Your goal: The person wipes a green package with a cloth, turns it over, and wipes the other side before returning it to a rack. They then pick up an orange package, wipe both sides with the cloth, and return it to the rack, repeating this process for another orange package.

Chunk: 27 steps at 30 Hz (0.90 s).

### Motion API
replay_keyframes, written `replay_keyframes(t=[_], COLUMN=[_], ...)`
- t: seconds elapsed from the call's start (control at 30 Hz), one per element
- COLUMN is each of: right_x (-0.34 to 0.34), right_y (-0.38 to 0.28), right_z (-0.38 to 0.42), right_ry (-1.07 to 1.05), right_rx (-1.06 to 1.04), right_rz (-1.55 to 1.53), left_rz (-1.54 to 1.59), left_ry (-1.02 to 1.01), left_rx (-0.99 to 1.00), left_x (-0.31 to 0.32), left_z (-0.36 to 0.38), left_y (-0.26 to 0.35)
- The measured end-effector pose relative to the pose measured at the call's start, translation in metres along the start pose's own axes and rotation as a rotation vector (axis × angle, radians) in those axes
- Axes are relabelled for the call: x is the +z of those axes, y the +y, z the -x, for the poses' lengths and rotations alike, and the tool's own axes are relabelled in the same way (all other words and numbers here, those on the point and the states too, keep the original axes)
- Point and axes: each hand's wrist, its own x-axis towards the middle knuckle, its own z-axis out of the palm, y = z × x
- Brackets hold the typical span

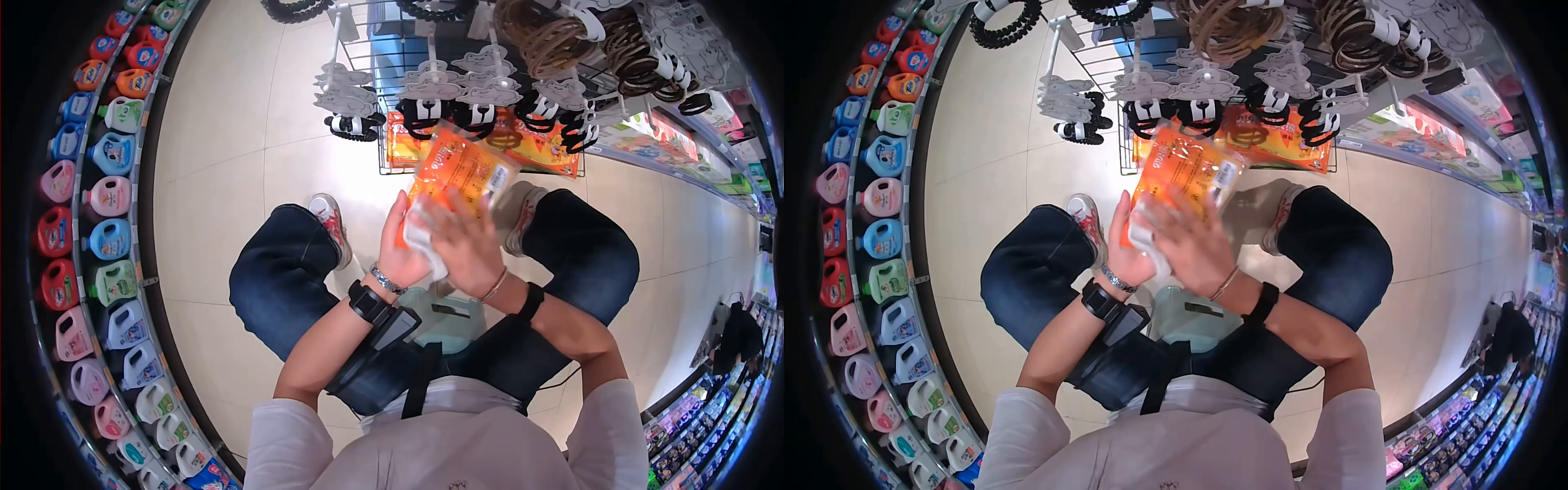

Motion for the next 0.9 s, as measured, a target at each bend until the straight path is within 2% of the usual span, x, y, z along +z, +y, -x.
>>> replay_keyframes(t=[0.07,0.1,0.17,0.2,0.3,0.33,0.4,0.43,0.47,0.5,0.53,0.57,0.63,0.67,0.73,0.77,0.83,0.9], right_x=[0.0,-0.004,-0.016,-0.015,-0.008,-0.004,0.009,0.017,0.02,0.019,0.015,0.014,0.015,0.006,0.002,0.002,0.002,-0.004], right_y=[0.017,0.027,0.044,0.049,0.057,0.057,0.051,0.042,0.031,0.021,0.01,0.004,-0.003,-0.011,-0.021,-0.02,-0.02,-0.021], right_z=[-0.005,-0.011,-0.023,-0.024,-0.023,-0.023,-0.02,-0.014,-0.01,-0.006,-0.004,-0.003,-0.003,-0.002,0.005,0.007,0.009,0.009], right_ry=[0.139,0.138,0.181,0.176,0.121,0.144,0.164,0.077,-0.009,-0.01,-0.024,-0.039,-0.016,-0.057,-0.083,-0.085,-0.067,-0.062], right_rx=[0.099,0.093,0.275,0.275,0.333,0.289,0.241,0.209,0.178,0.178,0.161,0.143,0.12,0.078,0.01,0.011,-0.089,-0.095], right_rz=[0.117,0.116,0.13,0.132,0.05,0.016,-0.021,-0.048,-0.074,-0.075,-0.189,-0.305,-0.29,-0.332,-0.453,-0.453,-0.478,-0.5], left_rz=[0.064,0.066,0.173,0.095,0.039,0.041,0.31,0.312,0.134,-0.043,-0.054,-0.053,0.175,0.173,0.096,0.098,-0.01,0.026], left_ry=[0.06,0.059,-0.173,-0.009,-0.065,-0.065,-0.18,-0.179,-0.059,0.06,0.118,0.12,0.03,0.032,-0.16,-0.159,0.057,0.023], left_rx=[0.005,0.01,-0.09,-0.075,-0.106,-0.104,-0.187,-0.184,-0.136,-0.088,-0.045,-0.043,-0.058,-0.056,-0.126,-0.127,-0.042,-0.019], left_x=[0.001,-0.007,-0.02,-0.019,-0.029,-0.035,-0.048,-0.037,-0.014,-0.002,-0.01,-0.016,-0.026,-0.026,-0.024,-0.02,-0.012,-0.012], left_z=[0.001,0.0,-0.002,0.0,-0.004,-0.005,-0.007,-0.005,-0.002,0.0,-0.001,-0.002,-0.001,-0.001,0.0,0.001,0.003,0.006], left_y=[-0.006,-0.01,-0.017,-0.02,-0.023,-0.022,-0.019,-0.017,-0.014,-0.012,-0.013,-0.013,-0.01,-0.003,0.011,0.013,0.017,0.022])
